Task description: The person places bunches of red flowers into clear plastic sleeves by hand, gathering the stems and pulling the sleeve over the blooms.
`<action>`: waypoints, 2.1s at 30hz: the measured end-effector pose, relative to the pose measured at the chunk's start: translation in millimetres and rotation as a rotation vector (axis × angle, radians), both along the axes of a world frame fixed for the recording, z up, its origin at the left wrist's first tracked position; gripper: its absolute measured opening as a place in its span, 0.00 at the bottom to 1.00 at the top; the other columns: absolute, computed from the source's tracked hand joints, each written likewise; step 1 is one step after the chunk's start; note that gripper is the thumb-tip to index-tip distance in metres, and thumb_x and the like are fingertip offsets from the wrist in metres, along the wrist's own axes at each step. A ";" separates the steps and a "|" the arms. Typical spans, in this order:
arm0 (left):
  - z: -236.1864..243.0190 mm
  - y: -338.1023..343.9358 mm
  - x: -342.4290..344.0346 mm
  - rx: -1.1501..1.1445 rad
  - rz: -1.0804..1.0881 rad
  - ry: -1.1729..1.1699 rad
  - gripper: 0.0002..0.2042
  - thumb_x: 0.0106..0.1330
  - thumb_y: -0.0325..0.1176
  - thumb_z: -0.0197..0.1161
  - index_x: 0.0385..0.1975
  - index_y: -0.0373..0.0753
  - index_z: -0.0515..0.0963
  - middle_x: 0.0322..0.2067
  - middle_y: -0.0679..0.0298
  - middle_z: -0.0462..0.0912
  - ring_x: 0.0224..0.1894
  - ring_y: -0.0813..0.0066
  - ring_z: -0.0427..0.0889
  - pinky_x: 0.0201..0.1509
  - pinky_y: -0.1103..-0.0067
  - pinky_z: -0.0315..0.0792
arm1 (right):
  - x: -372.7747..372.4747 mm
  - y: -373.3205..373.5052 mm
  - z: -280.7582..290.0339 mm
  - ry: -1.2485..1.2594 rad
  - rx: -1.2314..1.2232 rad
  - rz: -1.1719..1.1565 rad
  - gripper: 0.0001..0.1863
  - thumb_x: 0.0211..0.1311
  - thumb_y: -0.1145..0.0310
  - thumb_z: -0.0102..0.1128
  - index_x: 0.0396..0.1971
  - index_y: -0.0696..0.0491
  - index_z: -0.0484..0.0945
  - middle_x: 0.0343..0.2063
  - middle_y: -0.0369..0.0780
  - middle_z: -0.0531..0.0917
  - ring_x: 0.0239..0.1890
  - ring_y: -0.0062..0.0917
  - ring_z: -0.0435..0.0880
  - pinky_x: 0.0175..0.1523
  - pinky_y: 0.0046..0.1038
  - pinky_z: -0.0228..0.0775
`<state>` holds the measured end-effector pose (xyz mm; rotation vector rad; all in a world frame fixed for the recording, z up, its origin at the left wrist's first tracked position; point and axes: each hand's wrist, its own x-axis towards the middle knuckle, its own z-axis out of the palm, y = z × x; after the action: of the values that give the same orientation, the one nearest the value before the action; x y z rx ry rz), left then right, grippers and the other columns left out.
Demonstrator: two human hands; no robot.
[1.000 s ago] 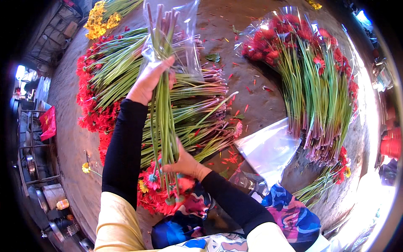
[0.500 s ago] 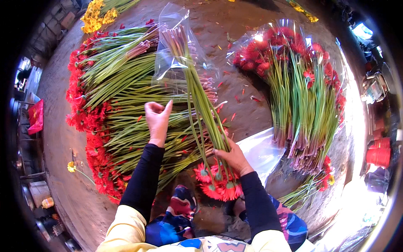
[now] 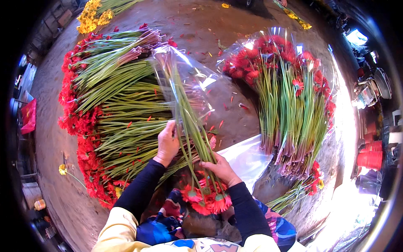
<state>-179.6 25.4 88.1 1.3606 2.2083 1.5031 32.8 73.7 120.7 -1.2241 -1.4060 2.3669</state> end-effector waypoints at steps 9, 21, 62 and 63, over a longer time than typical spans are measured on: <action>51.5 27.5 -43.2 0.120 0.293 0.183 0.24 0.53 0.23 0.64 0.51 0.41 0.68 0.31 0.64 0.67 0.29 0.75 0.68 0.31 0.79 0.67 | 4.8 -9.8 -18.4 -0.150 0.357 0.088 0.31 0.56 0.65 0.62 0.60 0.57 0.65 0.49 0.40 0.78 0.50 0.22 0.75 0.57 0.24 0.64; -10.5 -19.5 -23.1 0.097 0.165 0.180 0.17 0.51 0.27 0.64 0.41 0.38 0.71 0.30 0.58 0.74 0.32 0.61 0.75 0.38 0.70 0.71 | 7.6 -15.4 -14.5 -0.163 0.444 -0.012 0.28 0.55 0.71 0.64 0.57 0.58 0.68 0.44 0.36 0.80 0.44 0.18 0.77 0.53 0.21 0.67; 3.2 -35.6 17.2 -0.076 -0.355 0.063 0.07 0.57 0.29 0.60 0.34 0.39 0.73 0.28 0.59 0.75 0.32 0.57 0.77 0.34 0.71 0.72 | -1.4 -8.8 -17.5 0.015 0.075 -0.279 0.19 0.59 0.66 0.60 0.48 0.58 0.72 0.38 0.36 0.80 0.38 0.18 0.78 0.43 0.23 0.73; 14.5 -44.9 20.4 -0.103 -0.418 -0.028 0.05 0.56 0.24 0.60 0.31 0.35 0.72 0.26 0.55 0.74 0.31 0.55 0.76 0.34 0.72 0.71 | -2.3 -8.0 -21.1 0.061 0.057 -0.317 0.19 0.60 0.66 0.59 0.48 0.58 0.72 0.36 0.36 0.81 0.36 0.18 0.79 0.41 0.22 0.73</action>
<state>-159.2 -19.5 102.5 1.6258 1.8052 1.2322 30.5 65.7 99.6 -1.2439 -1.1544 2.1173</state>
